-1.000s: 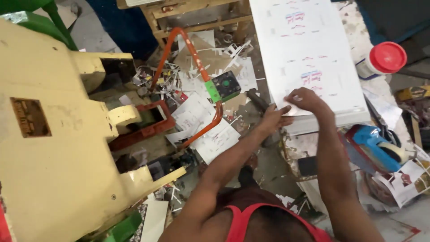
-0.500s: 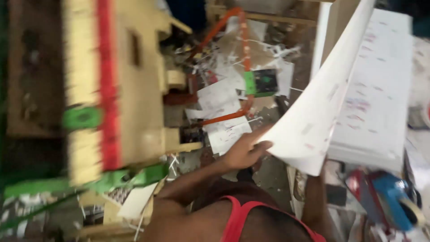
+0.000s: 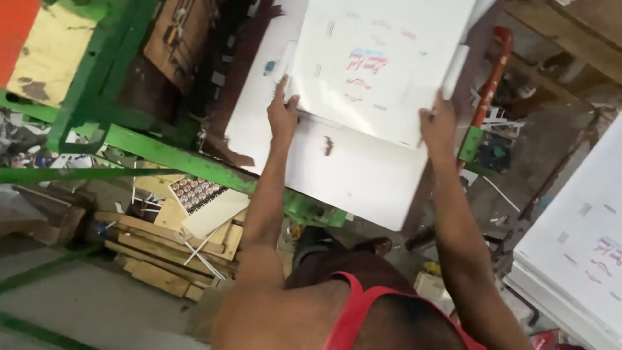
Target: The person picks up a printed sheet from a stack, places it onto the bed of a die-cutting machine, and removes it after the press cycles. They repeat this process, occasionally moving paper scraps and other sheets aside while handling the printed paper.
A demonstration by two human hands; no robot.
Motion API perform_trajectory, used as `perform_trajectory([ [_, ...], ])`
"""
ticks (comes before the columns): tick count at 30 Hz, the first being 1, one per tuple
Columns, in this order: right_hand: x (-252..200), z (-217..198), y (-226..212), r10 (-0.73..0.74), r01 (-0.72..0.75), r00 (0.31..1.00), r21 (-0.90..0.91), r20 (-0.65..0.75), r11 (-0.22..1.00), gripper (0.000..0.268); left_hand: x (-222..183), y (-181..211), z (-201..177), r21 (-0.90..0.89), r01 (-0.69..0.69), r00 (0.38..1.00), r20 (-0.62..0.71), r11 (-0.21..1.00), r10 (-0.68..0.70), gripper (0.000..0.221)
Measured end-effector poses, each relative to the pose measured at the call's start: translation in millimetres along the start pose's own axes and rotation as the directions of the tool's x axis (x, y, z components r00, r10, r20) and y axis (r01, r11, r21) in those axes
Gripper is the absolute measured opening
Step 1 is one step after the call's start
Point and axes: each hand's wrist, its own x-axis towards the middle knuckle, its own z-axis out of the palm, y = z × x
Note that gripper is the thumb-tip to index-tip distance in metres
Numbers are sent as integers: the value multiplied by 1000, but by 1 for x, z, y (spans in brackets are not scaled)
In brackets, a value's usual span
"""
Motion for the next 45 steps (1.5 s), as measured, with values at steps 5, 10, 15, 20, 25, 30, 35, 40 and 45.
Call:
perform_trajectory([
  [5,15,59,-31,140,-150,979,60,147,987,35,40,-103,6,487,35,992,-125,873,29,34],
  [10,14,-10,-91,93,-235,936,407,339,883,33,64,-83,-44,520,224,975,-115,824,-192,42],
  [15,-62,-138,-73,-220,221,972,-5,-83,975,25,-8,47,-126,-71,-121,993,10,990,122,42],
  [20,-215,-210,194,439,-463,882,-494,-172,736,59,-130,160,-149,-394,-429,876,38,813,480,23],
  [25,-288,-216,223,754,-714,632,-513,-181,475,106,-138,168,-53,-566,-338,776,285,752,563,22],
  [30,-303,-231,305,625,-422,774,-651,105,631,73,-157,54,163,-456,322,535,811,830,237,34],
  [35,-276,-238,259,696,-489,698,-596,171,637,66,-285,72,285,-146,605,67,989,783,133,38],
  [40,-275,-264,224,613,-436,781,-599,120,672,55,-416,98,386,63,900,-169,963,432,211,39],
  [45,-331,-328,237,482,-558,786,-109,-387,823,41,-409,223,356,-365,578,190,930,730,314,48],
])
